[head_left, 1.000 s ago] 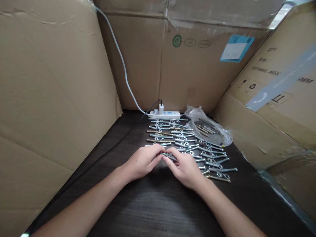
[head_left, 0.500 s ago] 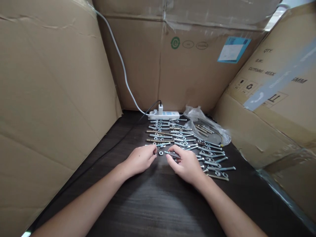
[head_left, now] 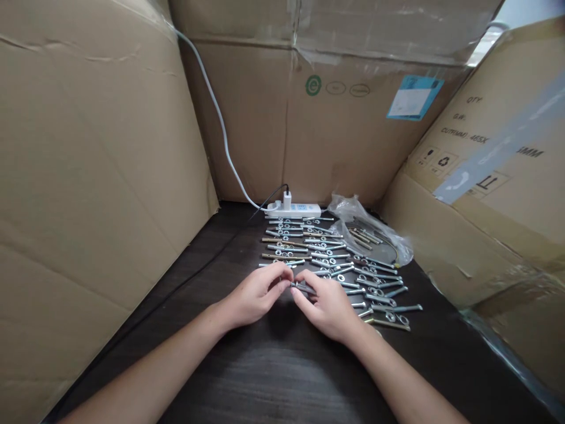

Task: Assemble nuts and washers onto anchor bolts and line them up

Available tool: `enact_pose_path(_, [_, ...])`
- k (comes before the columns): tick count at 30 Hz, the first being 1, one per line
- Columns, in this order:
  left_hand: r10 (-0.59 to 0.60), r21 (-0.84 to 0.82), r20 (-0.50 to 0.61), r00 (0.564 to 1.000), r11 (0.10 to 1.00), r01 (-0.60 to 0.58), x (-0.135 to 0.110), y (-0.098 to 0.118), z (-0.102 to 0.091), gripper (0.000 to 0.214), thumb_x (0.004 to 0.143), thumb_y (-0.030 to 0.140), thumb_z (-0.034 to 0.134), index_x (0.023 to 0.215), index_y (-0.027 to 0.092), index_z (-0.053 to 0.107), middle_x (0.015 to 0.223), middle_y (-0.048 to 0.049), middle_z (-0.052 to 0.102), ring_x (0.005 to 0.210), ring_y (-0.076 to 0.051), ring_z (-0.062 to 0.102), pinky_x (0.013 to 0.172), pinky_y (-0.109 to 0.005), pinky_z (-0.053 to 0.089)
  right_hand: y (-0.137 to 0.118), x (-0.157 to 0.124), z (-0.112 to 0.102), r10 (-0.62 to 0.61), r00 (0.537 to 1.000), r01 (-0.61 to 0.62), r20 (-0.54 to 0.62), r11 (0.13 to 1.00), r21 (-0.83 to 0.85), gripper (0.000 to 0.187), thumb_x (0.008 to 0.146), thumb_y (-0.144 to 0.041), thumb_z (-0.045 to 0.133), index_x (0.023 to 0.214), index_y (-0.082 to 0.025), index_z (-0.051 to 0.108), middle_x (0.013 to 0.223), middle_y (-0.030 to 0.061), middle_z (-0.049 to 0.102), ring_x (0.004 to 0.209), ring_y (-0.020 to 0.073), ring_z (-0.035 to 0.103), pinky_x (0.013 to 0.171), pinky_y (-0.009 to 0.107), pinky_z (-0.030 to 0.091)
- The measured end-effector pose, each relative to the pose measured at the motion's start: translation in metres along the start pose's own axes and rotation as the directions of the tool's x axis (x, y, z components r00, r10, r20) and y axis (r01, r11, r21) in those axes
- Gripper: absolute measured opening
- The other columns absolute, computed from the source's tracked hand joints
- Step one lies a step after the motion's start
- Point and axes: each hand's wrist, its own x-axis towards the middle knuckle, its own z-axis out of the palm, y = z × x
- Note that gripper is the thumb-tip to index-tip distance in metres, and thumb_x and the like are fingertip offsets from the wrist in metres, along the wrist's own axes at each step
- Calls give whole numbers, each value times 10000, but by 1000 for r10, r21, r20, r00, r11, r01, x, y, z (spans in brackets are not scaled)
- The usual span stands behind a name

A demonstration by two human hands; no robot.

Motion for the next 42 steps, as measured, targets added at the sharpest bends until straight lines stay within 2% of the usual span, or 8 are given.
enact_pose_path(8, [-14,-94,-6,1000,996,14,-1,-2,-1,138,922,259,411,895,171,514,832,0,542,772,-130,503,716,-234,400,4,-1,4,-34,999,36,-15,992,119,167,873,-347,480,933,-221,571,669,-18,600,556,120,537,553,211,391])
enact_pose_path(16, [-28,-79,-12,1000,997,27,-2,3,-1,162,929,296,397,938,175,505,857,-3,549,781,-130,504,715,-239,399,2,-2,3,-76,996,84,-42,959,270,169,878,-338,478,892,-190,558,626,-29,504,530,95,450,483,189,355])
enact_pose_path(21, [-59,23,-14,998,998,59,-3,5,-2,188,923,329,396,866,176,488,775,14,521,690,-117,470,647,-236,382,0,-1,2,-25,998,44,-63,943,331,169,873,-340,482,892,-185,546,645,-25,491,548,96,449,478,180,371])
enact_pose_path(26, [-80,79,20,997,994,79,-4,6,-2,170,912,324,409,913,182,504,782,12,555,664,-113,481,612,-226,381,0,-1,1,-12,998,31,-59,945,325,166,871,-337,485,889,-185,547,656,-20,533,549,101,483,496,184,397])
enact_pose_path(33, [-18,133,71,997,991,9,-5,11,0,149,903,246,422,985,202,537,830,8,593,685,-111,514,618,-215,390,1,0,3,-29,1000,31,-11,946,321,190,881,-320,467,939,-185,588,706,-2,608,612,120,556,562,200,444])
enact_pose_path(37, [-24,240,35,999,971,15,-3,7,-1,177,888,253,450,1040,203,525,850,-5,596,715,-131,536,645,-240,412,4,1,4,14,996,13,-89,955,296,179,863,-313,482,888,-179,597,657,-8,592,531,106,518,501,192,414])
enact_pose_path(42, [-48,469,6,999,882,40,2,-12,2,202,859,246,513,1054,197,531,963,-47,614,884,-202,570,775,-317,437,8,4,3,75,976,-27,-203,973,229,145,822,-314,515,811,-187,583,600,-24,538,462,91,442,441,189,364])
